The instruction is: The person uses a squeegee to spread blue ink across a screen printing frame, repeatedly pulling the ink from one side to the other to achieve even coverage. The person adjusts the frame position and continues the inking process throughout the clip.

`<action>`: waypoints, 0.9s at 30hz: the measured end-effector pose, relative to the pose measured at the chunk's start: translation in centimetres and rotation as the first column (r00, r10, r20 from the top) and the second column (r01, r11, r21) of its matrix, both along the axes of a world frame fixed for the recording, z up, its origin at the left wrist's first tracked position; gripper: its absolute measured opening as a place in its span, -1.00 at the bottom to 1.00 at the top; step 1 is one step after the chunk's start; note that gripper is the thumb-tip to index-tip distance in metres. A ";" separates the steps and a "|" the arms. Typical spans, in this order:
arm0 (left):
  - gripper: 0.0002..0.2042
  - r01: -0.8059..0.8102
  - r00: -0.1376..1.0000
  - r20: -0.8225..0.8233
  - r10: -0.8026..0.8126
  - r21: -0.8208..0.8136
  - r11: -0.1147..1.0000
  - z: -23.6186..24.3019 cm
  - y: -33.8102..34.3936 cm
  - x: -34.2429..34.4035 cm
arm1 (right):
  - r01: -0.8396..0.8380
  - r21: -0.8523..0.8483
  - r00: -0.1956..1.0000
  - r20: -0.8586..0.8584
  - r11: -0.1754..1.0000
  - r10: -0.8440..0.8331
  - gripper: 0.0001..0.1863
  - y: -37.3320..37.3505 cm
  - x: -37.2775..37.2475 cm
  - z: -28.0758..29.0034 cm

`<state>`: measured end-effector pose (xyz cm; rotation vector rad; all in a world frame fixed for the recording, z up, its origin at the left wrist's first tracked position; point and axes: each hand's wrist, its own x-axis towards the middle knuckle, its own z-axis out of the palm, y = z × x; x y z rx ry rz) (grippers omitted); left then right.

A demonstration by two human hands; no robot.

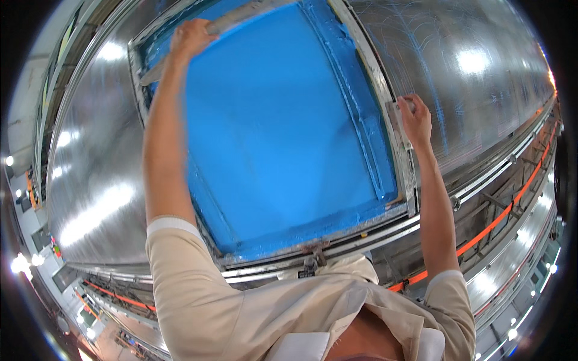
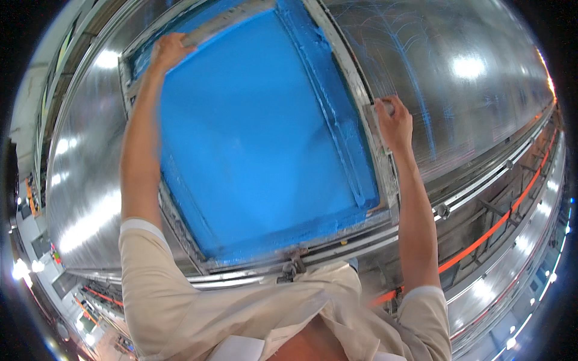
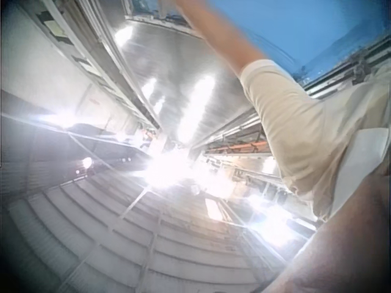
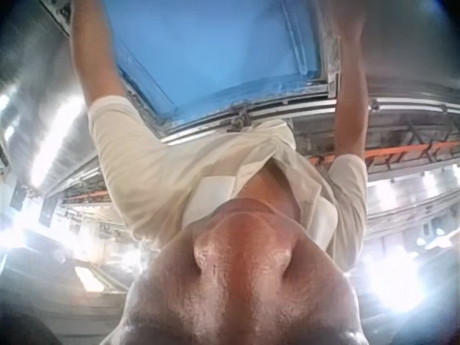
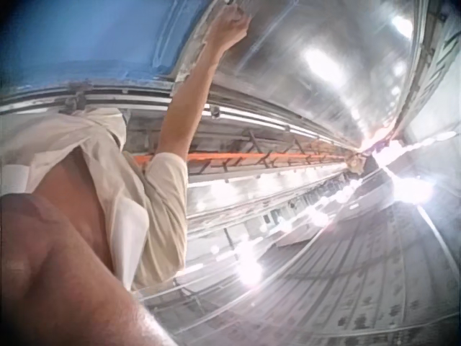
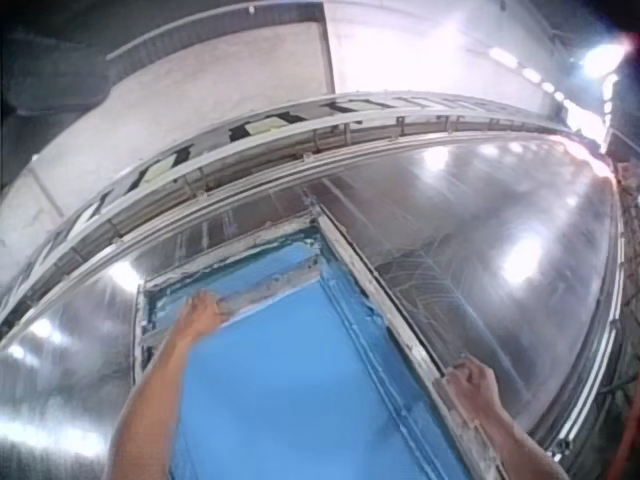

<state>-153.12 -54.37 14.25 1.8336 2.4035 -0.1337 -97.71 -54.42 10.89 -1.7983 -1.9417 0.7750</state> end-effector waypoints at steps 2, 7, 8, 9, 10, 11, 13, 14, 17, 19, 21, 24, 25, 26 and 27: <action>-0.64 0.018 0.999 0.032 -0.018 -0.002 1.000 0.3 -3.7 3.7 | -0.020 0.023 1.000 -0.023 1.000 0.020 -0.64 0.5 0.5 -0.4; -0.73 0.019 0.965 0.256 -0.055 0.141 0.990 -2.0 -20.8 16.1 | -0.049 -0.104 0.999 -0.019 0.993 0.047 -0.59 1.0 0.5 0.0; -0.76 0.049 0.983 0.167 -0.071 0.134 0.990 -0.5 -23.5 19.9 | -0.062 -0.054 0.997 -0.046 0.997 0.060 -0.58 1.4 0.8 -0.4; -0.75 0.118 0.957 0.230 -0.179 0.257 0.959 -0.7 -27.5 22.2 | -0.083 -0.007 0.994 -0.077 0.997 0.082 -0.57 1.5 1.2 -1.4; -0.73 0.131 0.963 0.203 -0.178 0.224 0.966 -0.4 -30.4 25.7 | -0.097 0.042 0.990 -0.100 0.994 0.100 -0.56 1.8 1.7 -2.0; -0.52 0.105 0.966 0.219 -0.137 0.150 0.983 0.4 -33.4 28.7 | -0.090 -0.009 0.988 -0.128 0.996 0.088 -0.54 2.1 1.8 -1.9; -0.46 0.062 0.978 0.196 -0.071 0.050 0.997 1.6 -38.3 34.1 | -0.087 -0.121 0.983 -0.174 0.989 0.065 -0.51 1.9 1.8 -1.5; -0.47 0.048 0.975 0.211 -0.066 0.091 0.995 2.1 -39.7 35.6 | -0.093 -0.124 0.981 -0.183 0.988 0.070 -0.50 2.3 2.3 -2.1; -0.53 -0.021 0.971 0.236 -0.023 0.183 0.983 3.2 -41.8 37.9 | -0.095 -0.224 0.978 -0.203 0.970 0.049 -0.46 2.8 0.8 -1.7; -0.61 -0.072 0.969 0.245 0.020 0.207 0.976 3.9 -42.2 38.2 | -0.127 -0.211 0.977 -0.194 0.969 0.085 -0.46 1.8 0.5 -0.6; -0.66 -0.053 0.989 0.143 0.029 0.171 0.984 3.5 -42.7 38.8 | -0.168 -0.211 0.970 -0.210 0.963 0.124 -0.48 1.5 0.6 -1.1; -0.71 -0.049 0.991 0.134 0.022 0.204 0.978 2.0 -40.8 38.4 | -0.217 0.001 0.962 -0.170 0.976 0.214 -0.51 3.4 3.8 -2.2; -0.72 -0.061 0.985 0.172 0.025 0.207 0.976 1.8 -40.7 38.9 | -0.197 -0.016 0.970 -0.149 0.980 0.193 -0.53 5.0 4.8 -3.6; -0.72 -0.097 0.985 0.159 0.063 0.214 0.972 2.0 -41.5 39.5 | -0.237 -0.068 0.960 -0.167 0.969 0.223 -0.55 5.6 4.6 -4.2; -0.72 -0.111 0.986 0.150 0.079 0.220 0.969 2.3 -42.0 39.8 | -0.206 0.023 0.960 -0.191 0.978 0.207 -0.59 5.4 4.4 -4.6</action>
